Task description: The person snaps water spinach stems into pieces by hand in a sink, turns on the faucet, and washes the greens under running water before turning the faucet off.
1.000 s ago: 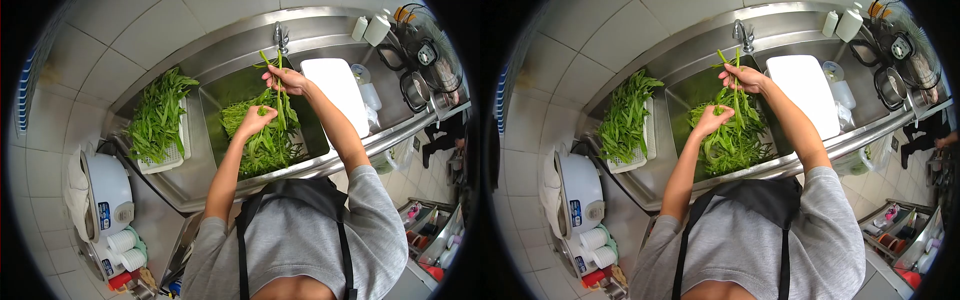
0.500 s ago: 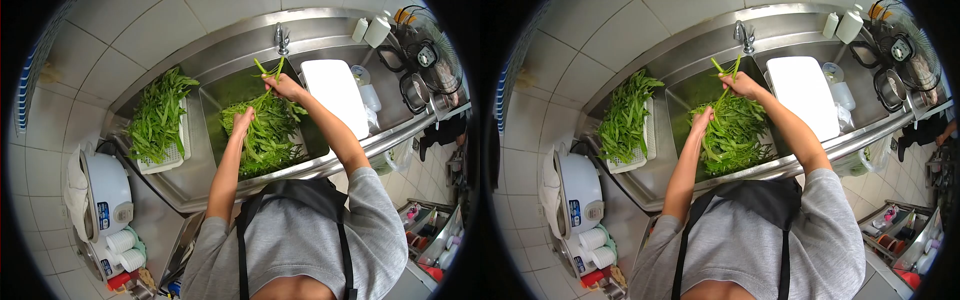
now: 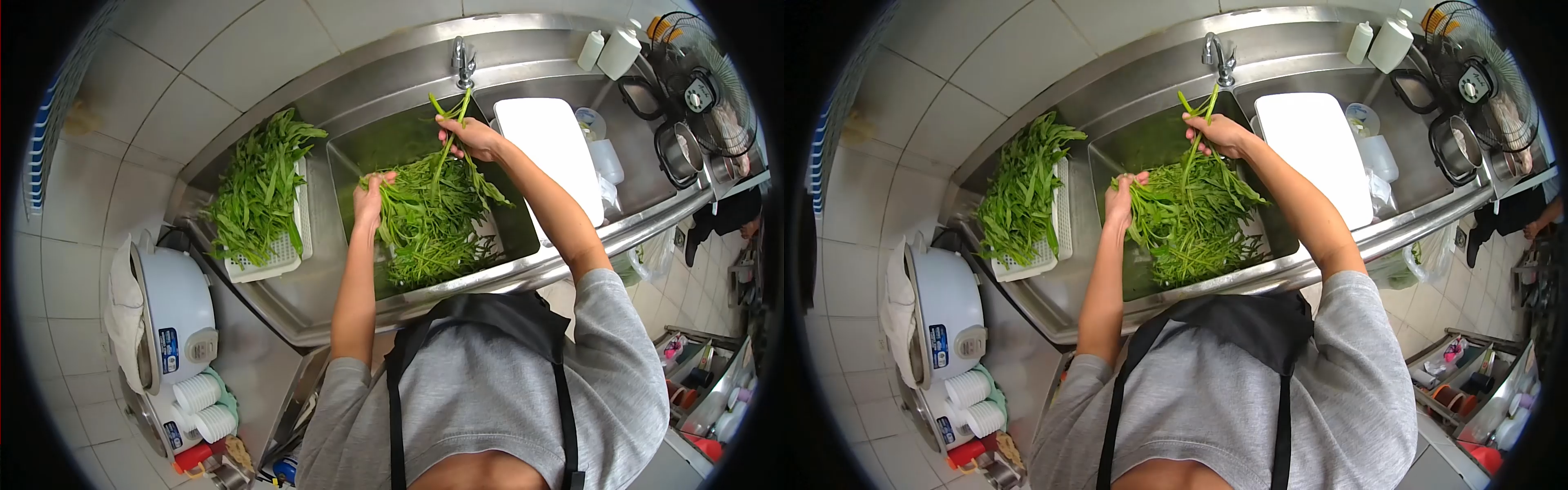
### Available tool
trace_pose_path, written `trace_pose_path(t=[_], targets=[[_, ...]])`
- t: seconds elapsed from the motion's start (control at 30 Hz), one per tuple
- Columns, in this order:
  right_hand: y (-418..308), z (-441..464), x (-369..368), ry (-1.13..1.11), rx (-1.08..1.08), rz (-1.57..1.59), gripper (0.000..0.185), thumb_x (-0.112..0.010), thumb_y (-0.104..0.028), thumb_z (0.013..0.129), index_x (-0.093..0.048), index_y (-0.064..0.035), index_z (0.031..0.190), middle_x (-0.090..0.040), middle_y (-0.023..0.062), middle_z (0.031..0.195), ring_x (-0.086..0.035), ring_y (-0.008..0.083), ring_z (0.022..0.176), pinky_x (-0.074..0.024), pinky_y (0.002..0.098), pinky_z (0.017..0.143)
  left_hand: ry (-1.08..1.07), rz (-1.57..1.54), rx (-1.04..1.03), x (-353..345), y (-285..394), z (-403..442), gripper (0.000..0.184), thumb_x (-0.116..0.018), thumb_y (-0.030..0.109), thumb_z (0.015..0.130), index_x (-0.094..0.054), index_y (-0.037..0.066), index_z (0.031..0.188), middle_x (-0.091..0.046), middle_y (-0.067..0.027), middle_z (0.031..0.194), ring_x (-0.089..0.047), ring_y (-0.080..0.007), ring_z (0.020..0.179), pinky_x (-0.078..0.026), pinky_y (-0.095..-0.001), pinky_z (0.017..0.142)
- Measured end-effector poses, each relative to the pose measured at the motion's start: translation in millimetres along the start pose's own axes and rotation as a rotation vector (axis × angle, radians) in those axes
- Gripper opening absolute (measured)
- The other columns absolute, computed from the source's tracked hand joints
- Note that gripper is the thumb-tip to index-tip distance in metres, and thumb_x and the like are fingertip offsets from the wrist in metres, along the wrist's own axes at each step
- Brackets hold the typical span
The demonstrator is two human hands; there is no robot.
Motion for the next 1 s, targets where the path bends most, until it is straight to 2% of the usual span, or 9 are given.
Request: trace_pose_path(t=[0.1, 0.2, 0.23, 0.37, 0.5, 0.73, 0.83, 0.93, 1.0], targets=[[6.4, 0.0, -10.6, -0.065, -0.076, -0.053, 0.036, -0.054, -0.04, 0.084, -0.05, -0.0054, 0.074, -0.048, 0.001, 0.064, -0.046, 0.0099, 0.049, -0.0362, 0.023, 0.041, -0.216, 0.172, -0.08, -26.8, 28.1, 0.3, 0.025, -0.052, 0.018, 0.083, -0.056, -0.003, 0.097, -0.057, -0.0048, 0.07, -0.052, -0.0131, 0.058, -0.044, -0.0273, 0.058], [8.8, 0.5, -27.6, -0.191, -0.127, -0.043, 0.033, -0.056, -0.036, 0.084, -0.051, -0.0048, 0.077, -0.05, 0.0003, 0.066, -0.046, 0.0083, 0.049, -0.0384, 0.0211, 0.042, -0.427, 0.318, -0.057, -66.7, 48.8, -14.7, 0.027, -0.06, 0.022, 0.079, -0.057, -0.003, 0.092, -0.057, -0.0062, 0.065, -0.053, -0.012, 0.054, -0.044, -0.0274, 0.057], [7.6, -1.0, -29.4, -0.272, -0.134, -0.107, 0.032, -0.056, -0.036, 0.084, -0.053, -0.0041, 0.081, -0.051, 0.0003, 0.068, -0.047, 0.0078, 0.05, -0.0394, 0.021, 0.044, -0.479, 0.423, -0.054, -73.1, 50.0, -14.4, 0.03, -0.065, 0.021, 0.076, -0.057, -0.004, 0.092, -0.056, -0.0051, 0.063, -0.051, -0.0103, 0.051, -0.042, -0.0252, 0.047], [8.1, -2.6, -19.8, -0.345, -0.118, -0.079, 0.032, -0.055, -0.034, 0.085, -0.056, -0.0031, 0.094, -0.053, 0.0008, 0.076, -0.049, 0.0065, 0.057, -0.042, 0.0204, 0.049, -0.362, 0.523, -0.071, -64.9, 47.5, -11.2, 0.031, -0.066, 0.022, 0.076, -0.056, -0.004, 0.089, -0.055, -0.0039, 0.061, -0.05, -0.0096, 0.049, -0.042, -0.026, 0.047], [12.9, -10.8, 8.2, -0.31, -0.202, 0.222, 0.021, -0.057, -0.024, 0.085, -0.054, -0.0066, 0.095, -0.055, 0.0014, 0.084, -0.052, 0.0094, 0.066, -0.0426, 0.0205, 0.053, -0.321, 0.479, -0.022, -47.7, 60.0, -21.3, 0.026, -0.065, 0.023, 0.078, -0.057, -0.002, 0.078, -0.052, -0.0015, 0.056, -0.048, -0.0071, 0.05, -0.041, -0.0236, 0.05], [22.9, -14.7, 20.6, -0.374, -0.152, 0.015, 0.018, -0.057, -0.015, 0.084, -0.055, -0.0042, 0.098, -0.058, -0.0006, 0.087, -0.052, 0.0064, 0.065, -0.0418, 0.0184, 0.053, -0.358, 0.516, -0.007, -36.6, 54.7, -33.8, 0.023, -0.064, 0.021, 0.078, -0.057, -0.001, 0.078, -0.051, -0.0009, 0.054, -0.048, -0.0066, 0.051, -0.041, -0.0236, 0.05], [20.7, -15.3, 19.7, -0.335, -0.128, -0.164, 0.026, -0.058, -0.014, 0.083, -0.054, -0.0017, 0.106, -0.059, 0.0001, 0.082, -0.051, 0.0054, 0.064, -0.0407, 0.018, 0.055, -0.248, 0.684, 0.017, -29.9, 54.7, -29.8, 0.025, -0.065, 0.023, 0.074, -0.059, -0.001, 0.078, -0.053, -0.0027, 0.054, -0.052, -0.0089, 0.05, -0.043, -0.025, 0.052], [12.9, -17.1, 20.8, -0.276, -0.109, -0.261, 0.029, -0.057, -0.013, 0.084, -0.054, 0.0005, 0.109, -0.059, 0.0008, 0.08, -0.051, 0.0055, 0.065, -0.0401, 0.0183, 0.056, -0.175, 1.021, 0.028, -17.3, 54.6, -26.1, 0.036, -0.065, 0.036, 0.067, -0.063, 0.005, 0.084, -0.062, -0.0111, 0.068, -0.061, -0.0214, 0.065, -0.047, -0.0367, 0.063], [10.7, -15.9, 24.2, -0.239, -0.094, -0.24, 0.029, -0.056, -0.013, 0.085, -0.053, 0.0014, 0.109, -0.058, 0.0012, 0.079, -0.051, 0.0063, 0.066, -0.0402, 0.019, 0.056, -0.169, 1.091, 0.104, -5.1, 43.5, -25.6, 0.038, -0.065, 0.038, 0.066, -0.063, 0.005, 0.084, -0.063, -0.0122, 0.07, -0.061, -0.0242, 0.069, -0.046, -0.0388, 0.067]])
Point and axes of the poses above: each hand's wrist, its own z-axis towards the middle knuckle, its own x-axis out of the back of the hand, y = z × x, the point moved 4 cm from there along z, towards the middle knuckle
